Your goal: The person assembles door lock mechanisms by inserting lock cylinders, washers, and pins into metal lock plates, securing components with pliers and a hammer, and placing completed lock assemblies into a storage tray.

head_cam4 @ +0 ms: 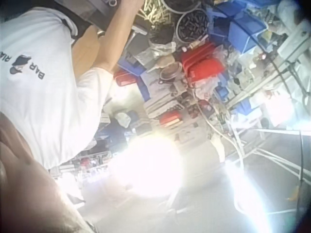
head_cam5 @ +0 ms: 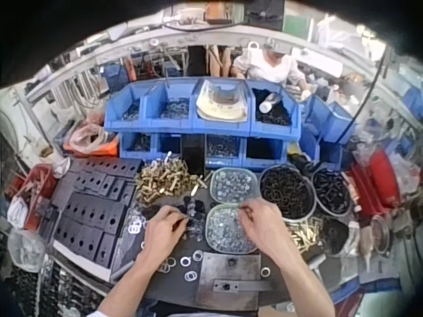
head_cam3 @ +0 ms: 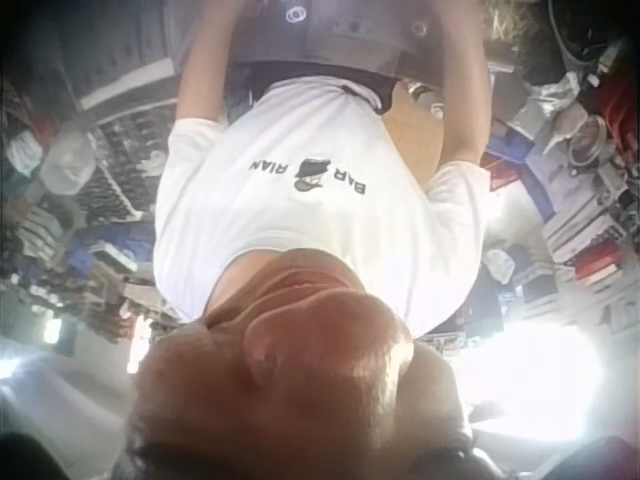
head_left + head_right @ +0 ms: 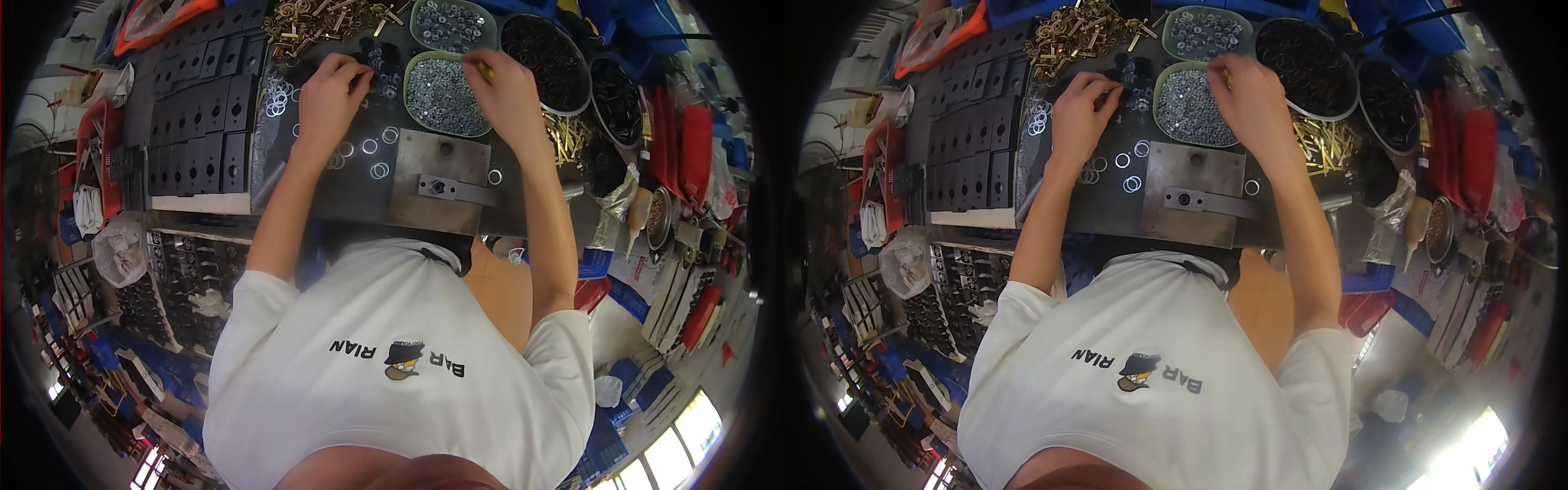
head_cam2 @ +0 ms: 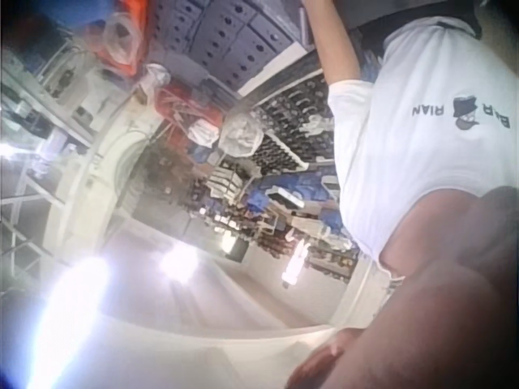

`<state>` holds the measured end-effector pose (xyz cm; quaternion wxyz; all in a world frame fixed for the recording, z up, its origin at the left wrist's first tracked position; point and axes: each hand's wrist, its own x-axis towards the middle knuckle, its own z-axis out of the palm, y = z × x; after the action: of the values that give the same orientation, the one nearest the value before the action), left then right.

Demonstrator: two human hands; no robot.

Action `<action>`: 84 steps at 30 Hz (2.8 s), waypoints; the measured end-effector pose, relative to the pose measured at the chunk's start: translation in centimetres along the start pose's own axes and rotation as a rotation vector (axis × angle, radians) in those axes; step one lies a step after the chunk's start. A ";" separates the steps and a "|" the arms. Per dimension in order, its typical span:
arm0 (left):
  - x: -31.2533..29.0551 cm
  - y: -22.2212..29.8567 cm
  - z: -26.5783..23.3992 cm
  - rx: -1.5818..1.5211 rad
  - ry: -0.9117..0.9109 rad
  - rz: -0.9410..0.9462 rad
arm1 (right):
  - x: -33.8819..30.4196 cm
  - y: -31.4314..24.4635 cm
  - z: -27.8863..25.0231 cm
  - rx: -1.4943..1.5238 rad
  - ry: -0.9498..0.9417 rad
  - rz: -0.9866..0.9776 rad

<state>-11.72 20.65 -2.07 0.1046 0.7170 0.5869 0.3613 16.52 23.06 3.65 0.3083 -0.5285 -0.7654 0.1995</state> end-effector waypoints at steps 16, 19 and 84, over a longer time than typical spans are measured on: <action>-8.1 10.7 -4.5 -0.803 -0.311 -0.258 | 8.4 5.8 8.0 -0.516 0.124 0.046; -9.9 11.0 -2.8 -0.636 -0.268 -0.139 | 6.8 0.6 5.7 -0.465 0.136 0.024; 0.3 10.7 -1.1 -0.505 -0.408 -0.077 | -7.1 -3.0 0.5 -0.089 0.044 0.139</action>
<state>-4.21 17.51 4.93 0.4083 0.7032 0.4723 0.3400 15.96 15.34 3.34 0.2869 -0.5978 -0.7279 0.1745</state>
